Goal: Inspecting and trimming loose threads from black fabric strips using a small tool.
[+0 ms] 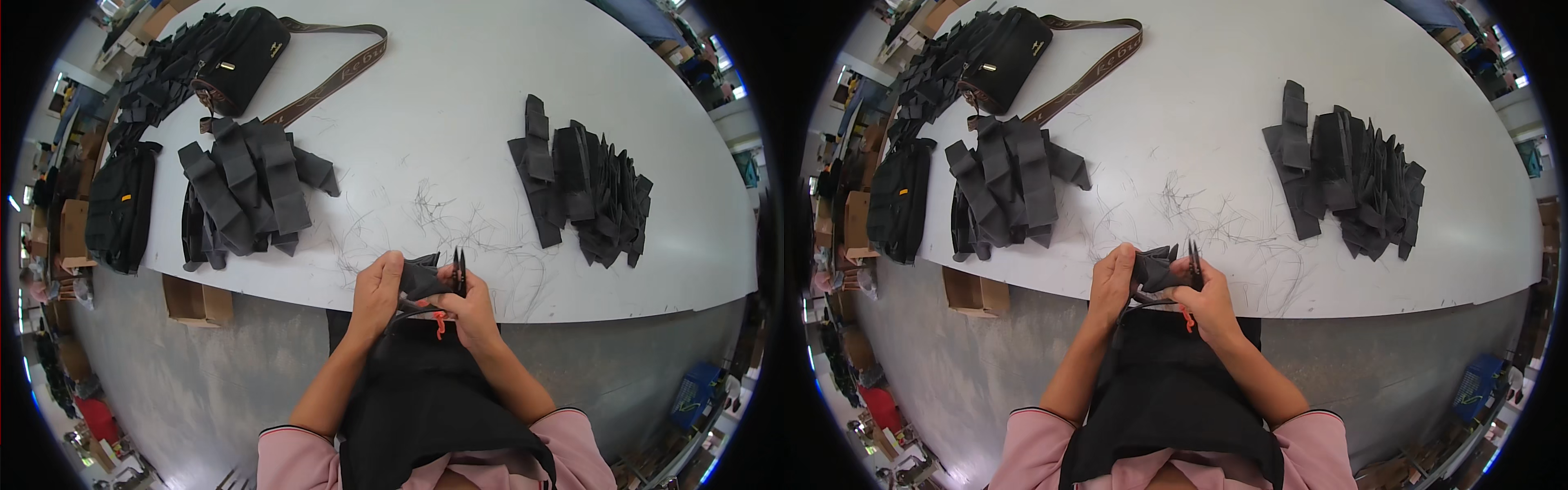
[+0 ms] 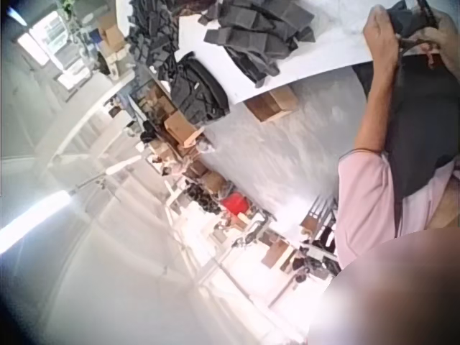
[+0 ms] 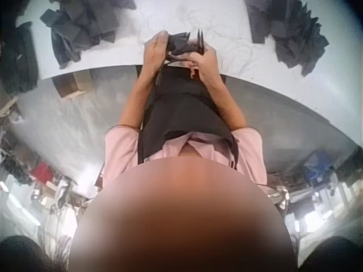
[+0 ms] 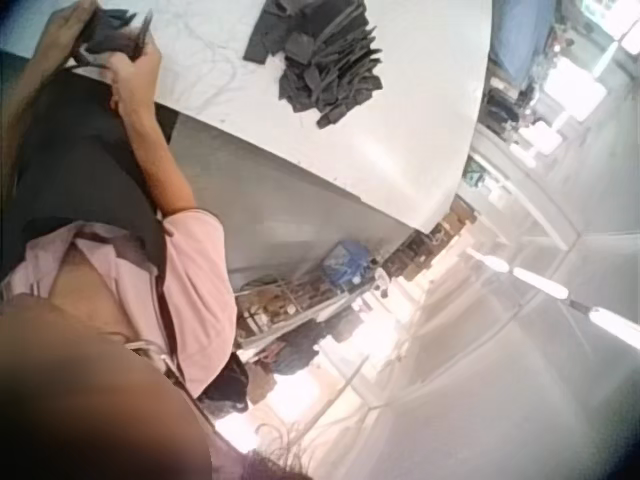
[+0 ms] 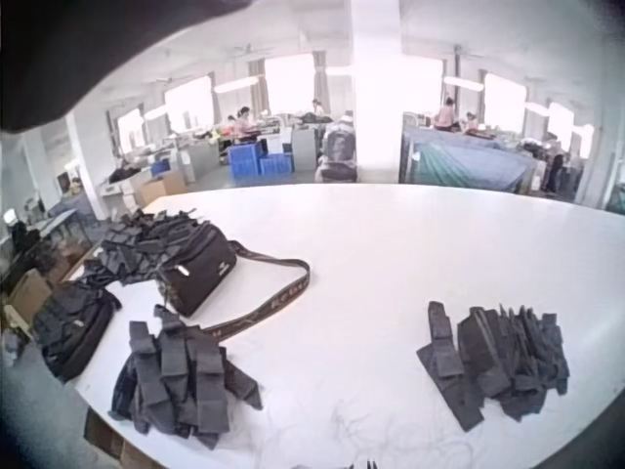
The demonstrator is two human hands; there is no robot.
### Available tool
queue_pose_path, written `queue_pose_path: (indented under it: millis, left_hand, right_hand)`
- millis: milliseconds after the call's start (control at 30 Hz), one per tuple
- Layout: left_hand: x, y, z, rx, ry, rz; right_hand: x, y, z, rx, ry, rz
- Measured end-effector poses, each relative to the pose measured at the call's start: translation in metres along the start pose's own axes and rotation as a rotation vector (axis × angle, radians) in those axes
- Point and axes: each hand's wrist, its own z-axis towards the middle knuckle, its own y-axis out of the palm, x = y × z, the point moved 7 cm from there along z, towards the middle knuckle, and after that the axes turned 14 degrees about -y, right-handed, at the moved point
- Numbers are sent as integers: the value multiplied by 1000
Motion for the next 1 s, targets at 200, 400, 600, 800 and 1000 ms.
queue_pose_path:
  millis: [200,400,600,800,1000]
  left_hand:
    - [10,-3,-2,84,43,173]
    - [13,-3,-4,19,-20,168]
    - [8,2,-3,-123,-227,47]
    - [3,1,-2,-161,-275,37]
    - [-9,2,-2,-292,-332,83]
  right_hand:
    - [-52,-3,-14,-38,-611,-619]
    - [-97,23,-18,-228,-996,-1209]
    - [-104,28,-20,-334,-1154,-1258]
    - [-104,35,-28,-405,-1266,-1382]
    - [-100,33,-23,-572,-1133,-1191]
